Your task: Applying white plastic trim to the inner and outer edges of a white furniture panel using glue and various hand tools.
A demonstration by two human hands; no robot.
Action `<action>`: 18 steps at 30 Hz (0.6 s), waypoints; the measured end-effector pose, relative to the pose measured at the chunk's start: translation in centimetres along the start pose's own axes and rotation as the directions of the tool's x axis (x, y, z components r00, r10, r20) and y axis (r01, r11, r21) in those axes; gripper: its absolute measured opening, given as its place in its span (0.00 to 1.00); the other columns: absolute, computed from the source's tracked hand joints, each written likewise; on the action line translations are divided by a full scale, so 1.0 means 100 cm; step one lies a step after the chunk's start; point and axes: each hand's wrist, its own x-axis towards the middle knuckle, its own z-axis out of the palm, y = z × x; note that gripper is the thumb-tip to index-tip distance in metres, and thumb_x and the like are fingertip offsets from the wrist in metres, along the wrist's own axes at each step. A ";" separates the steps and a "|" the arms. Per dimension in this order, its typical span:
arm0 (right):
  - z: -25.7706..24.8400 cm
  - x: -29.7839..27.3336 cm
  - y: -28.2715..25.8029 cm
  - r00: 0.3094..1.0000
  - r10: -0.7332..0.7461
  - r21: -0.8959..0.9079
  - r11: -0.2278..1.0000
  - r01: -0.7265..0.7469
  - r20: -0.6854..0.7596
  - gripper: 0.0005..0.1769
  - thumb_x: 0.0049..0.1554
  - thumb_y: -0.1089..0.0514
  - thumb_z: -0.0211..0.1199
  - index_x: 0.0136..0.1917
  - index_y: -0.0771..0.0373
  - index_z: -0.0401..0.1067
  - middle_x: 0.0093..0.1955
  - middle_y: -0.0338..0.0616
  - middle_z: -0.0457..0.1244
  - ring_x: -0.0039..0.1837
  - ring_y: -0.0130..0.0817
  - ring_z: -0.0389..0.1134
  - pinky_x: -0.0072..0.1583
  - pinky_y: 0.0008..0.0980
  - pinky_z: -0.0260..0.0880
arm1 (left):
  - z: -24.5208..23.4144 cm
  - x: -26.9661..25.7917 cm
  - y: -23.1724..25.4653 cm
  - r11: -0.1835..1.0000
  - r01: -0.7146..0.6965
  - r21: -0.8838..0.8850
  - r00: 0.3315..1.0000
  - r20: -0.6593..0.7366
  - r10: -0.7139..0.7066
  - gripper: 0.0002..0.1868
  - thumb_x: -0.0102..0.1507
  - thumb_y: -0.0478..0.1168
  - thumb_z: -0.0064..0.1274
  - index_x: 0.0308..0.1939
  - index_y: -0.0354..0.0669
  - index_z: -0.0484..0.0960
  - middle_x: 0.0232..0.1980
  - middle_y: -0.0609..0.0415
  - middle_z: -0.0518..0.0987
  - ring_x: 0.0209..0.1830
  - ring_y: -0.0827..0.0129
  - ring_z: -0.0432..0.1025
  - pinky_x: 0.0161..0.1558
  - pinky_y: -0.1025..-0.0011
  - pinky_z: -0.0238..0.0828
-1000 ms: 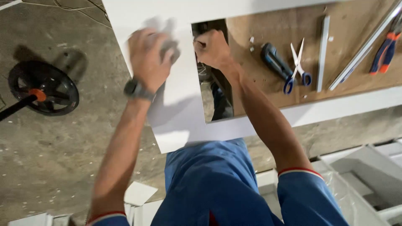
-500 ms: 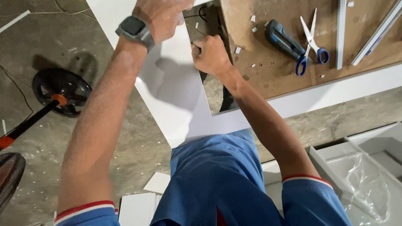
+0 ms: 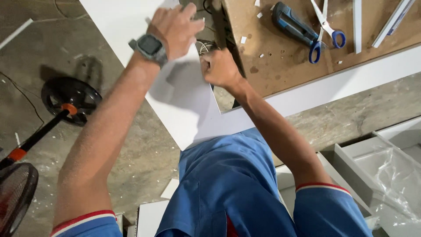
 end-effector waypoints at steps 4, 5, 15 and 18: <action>0.008 -0.012 -0.014 0.984 -0.028 -0.063 0.998 0.017 -0.174 0.09 0.52 0.62 0.57 0.32 0.66 0.73 0.31 0.60 0.65 0.34 0.61 0.67 0.39 0.49 0.71 | -0.006 -0.001 0.013 0.999 -0.018 0.044 0.997 0.070 0.015 0.06 0.59 0.42 0.64 0.39 0.52 0.88 0.53 0.53 0.78 0.51 0.61 0.75 0.51 0.56 0.74; 0.013 -0.012 -0.018 0.984 -0.029 -0.060 0.998 0.019 -0.177 0.09 0.52 0.62 0.57 0.32 0.66 0.73 0.31 0.60 0.65 0.34 0.61 0.67 0.39 0.49 0.71 | -0.004 0.000 0.012 0.999 -0.020 0.049 0.997 0.072 0.016 0.06 0.59 0.42 0.64 0.39 0.52 0.88 0.53 0.53 0.78 0.51 0.61 0.75 0.51 0.56 0.74; 0.018 -0.012 -0.012 0.947 0.312 -0.129 0.939 -0.319 -0.071 0.13 0.57 0.56 0.56 0.35 0.63 0.74 0.32 0.62 0.66 0.36 0.63 0.69 0.43 0.54 0.72 | -0.006 -0.010 0.005 0.917 0.265 -0.298 0.945 -0.108 -0.309 0.19 0.61 0.36 0.64 0.55 0.43 0.78 0.63 0.47 0.73 0.59 0.51 0.72 0.56 0.56 0.72; 0.004 -0.006 -0.006 0.984 0.125 -0.112 0.984 -0.140 -0.128 0.09 0.53 0.58 0.59 0.35 0.64 0.75 0.34 0.62 0.66 0.38 0.63 0.68 0.45 0.53 0.71 | 0.015 -0.024 0.000 0.788 0.471 -0.396 0.784 -0.222 -0.580 0.18 0.63 0.33 0.62 0.55 0.46 0.76 0.62 0.51 0.72 0.63 0.54 0.70 0.64 0.57 0.71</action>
